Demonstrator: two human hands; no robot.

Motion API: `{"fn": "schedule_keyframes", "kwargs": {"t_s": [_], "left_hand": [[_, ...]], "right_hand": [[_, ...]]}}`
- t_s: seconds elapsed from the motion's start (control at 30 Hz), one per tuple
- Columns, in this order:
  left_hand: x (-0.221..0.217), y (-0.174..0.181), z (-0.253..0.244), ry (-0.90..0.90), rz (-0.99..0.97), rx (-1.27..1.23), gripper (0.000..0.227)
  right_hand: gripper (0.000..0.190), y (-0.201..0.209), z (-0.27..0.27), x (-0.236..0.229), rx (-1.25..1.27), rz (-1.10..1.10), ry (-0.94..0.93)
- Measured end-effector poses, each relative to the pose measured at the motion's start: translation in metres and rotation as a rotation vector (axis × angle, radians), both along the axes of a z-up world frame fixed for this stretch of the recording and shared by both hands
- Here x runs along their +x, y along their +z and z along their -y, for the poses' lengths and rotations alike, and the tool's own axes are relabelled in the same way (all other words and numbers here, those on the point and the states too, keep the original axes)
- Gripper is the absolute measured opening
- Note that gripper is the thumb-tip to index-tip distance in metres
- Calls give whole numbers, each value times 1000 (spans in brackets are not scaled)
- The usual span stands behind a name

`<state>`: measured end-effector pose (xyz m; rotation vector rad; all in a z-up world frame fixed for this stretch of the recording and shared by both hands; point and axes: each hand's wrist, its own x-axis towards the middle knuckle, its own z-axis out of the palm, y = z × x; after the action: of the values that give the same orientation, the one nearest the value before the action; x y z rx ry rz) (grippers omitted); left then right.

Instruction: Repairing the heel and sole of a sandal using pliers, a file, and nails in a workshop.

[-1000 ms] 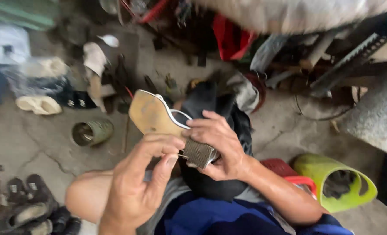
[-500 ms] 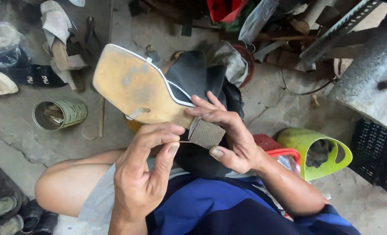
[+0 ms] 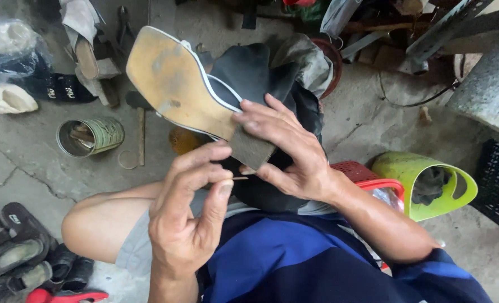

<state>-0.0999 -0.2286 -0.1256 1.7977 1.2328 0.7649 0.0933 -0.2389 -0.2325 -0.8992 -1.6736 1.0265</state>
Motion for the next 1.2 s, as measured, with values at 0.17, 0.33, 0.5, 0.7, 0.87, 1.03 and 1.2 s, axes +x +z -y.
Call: {"fn": "schedule_keyframes", "kwargs": {"t_s": [0.17, 0.33, 0.5, 0.7, 0.87, 1.03, 1.2], "left_hand": [[-4, 0, -13, 26, -21, 123, 13], [-7, 4, -22, 61, -63, 159, 15], [-6, 7, -22, 20, -150, 186, 15], [-7, 7, -21, -45, -174, 211, 13], [-6, 6, -21, -51, -195, 235, 12], [-6, 8, -21, -69, -212, 240, 10], [-6, 8, -22, -75, -238, 259, 9]], "right_hand": [[57, 10, -17, -14, -14, 104, -61], [58, 14, -29, -18, -17, 121, -19], [55, 5, -26, -17, 26, 95, -7], [55, 1, -24, -15, 25, 84, 12], [55, 1, -24, -16, 23, 80, 10], [55, -1, -24, -16, 32, 73, 6], [55, -1, -24, -17, 36, 66, 2]]}}
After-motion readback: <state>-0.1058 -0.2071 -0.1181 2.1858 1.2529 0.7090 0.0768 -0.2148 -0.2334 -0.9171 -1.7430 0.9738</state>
